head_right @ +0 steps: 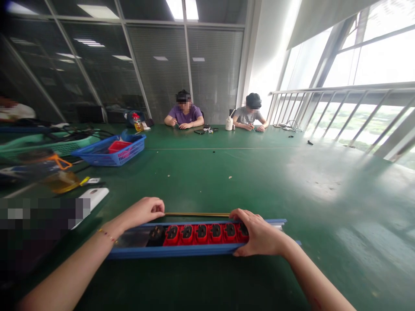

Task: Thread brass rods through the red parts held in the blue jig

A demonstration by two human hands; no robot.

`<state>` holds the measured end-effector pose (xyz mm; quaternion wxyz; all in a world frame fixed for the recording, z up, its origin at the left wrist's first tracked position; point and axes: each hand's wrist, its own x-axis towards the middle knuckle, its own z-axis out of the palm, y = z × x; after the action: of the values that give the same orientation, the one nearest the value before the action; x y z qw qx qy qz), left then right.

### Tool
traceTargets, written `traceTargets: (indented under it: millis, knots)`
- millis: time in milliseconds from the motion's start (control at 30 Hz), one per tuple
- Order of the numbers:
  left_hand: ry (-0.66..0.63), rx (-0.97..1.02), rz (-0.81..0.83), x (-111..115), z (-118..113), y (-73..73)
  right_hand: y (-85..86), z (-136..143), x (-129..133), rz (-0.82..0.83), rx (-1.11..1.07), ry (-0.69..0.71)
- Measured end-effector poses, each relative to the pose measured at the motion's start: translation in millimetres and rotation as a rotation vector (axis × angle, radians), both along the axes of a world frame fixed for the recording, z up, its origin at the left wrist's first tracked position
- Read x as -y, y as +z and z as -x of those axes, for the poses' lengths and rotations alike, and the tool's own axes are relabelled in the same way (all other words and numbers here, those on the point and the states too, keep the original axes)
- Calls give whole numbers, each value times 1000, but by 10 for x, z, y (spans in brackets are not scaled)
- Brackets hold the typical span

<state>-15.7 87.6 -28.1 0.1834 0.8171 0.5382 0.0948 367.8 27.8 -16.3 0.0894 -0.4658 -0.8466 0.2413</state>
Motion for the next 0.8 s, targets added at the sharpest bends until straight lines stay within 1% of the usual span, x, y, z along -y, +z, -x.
traceTargets:
  millis: [133, 267, 300, 367, 433, 467, 567, 667, 800]
  knots:
    - [-25, -4, 28, -77, 14, -39, 53, -5, -49, 34, -1, 29]
    - [-20, -22, 49, -76, 19, -42, 210, -28, -199, 133, -48, 138]
    - [-16, -34, 40, -69, 17, -33, 242, -32, -263, 128, -65, 145]
    - [-14, -51, -2, -55, 12, -10, 263, -35, -410, 39, -66, 98]
    - [-25, -48, -42, -44, 5, 12, 217, -27, -553, -47, 7, 49]
    - [-31, -44, -47, -42, 1, 20, 174, -17, -615, -63, 61, 51]
    - [-49, -57, -16, -37, -11, 28, 32, 35, -733, -52, 187, 87]
    - [-69, -97, -26, -21, -28, 25, -40, 110, -760, -82, 249, 82]
    - [-70, -126, -44, 27, -56, 37, -44, 202, -741, -142, 334, 56]
